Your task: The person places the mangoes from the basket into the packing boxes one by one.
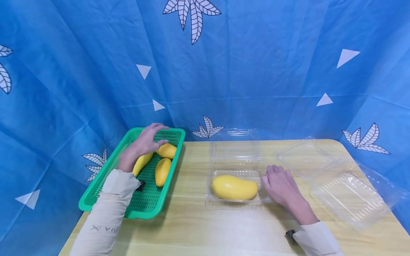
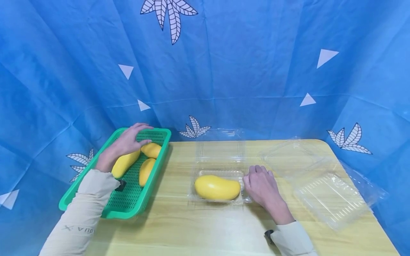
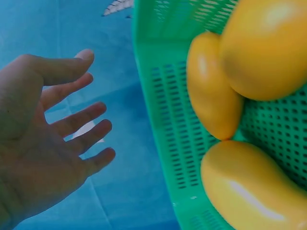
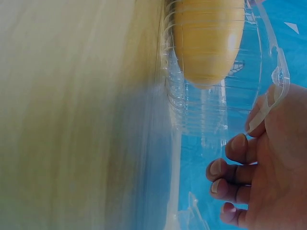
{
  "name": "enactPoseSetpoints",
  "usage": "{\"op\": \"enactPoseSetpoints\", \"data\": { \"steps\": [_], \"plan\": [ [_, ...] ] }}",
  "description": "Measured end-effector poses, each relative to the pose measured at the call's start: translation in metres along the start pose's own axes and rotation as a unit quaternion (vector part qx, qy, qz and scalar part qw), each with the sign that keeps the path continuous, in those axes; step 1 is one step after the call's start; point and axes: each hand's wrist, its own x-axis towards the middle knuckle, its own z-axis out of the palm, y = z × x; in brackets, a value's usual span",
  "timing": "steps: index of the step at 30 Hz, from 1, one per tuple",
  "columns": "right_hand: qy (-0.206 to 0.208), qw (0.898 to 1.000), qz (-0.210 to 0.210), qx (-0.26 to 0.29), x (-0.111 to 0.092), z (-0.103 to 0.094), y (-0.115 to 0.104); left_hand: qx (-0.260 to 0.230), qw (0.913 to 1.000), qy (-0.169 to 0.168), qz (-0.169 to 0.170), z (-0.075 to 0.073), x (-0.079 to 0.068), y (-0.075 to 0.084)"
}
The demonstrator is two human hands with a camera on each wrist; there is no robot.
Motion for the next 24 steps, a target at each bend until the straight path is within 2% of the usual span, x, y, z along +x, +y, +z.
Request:
{"op": "enactPoseSetpoints", "data": {
  "steps": [6,13,24],
  "plan": [
    [0.004,1.0,0.0,-0.002,0.0,0.0,0.001,-0.004,0.9997,-0.022,-0.01,0.009,0.004,-0.015],
    [-0.001,1.0,-0.002,-0.001,-0.001,0.001,0.0,-0.012,0.9963,-0.085,-0.002,0.023,0.005,-0.026],
    [0.007,1.0,0.001,-0.002,-0.001,-0.001,-0.001,-0.03,0.9931,-0.113,-0.005,0.041,0.019,-0.036]
  ]
}}
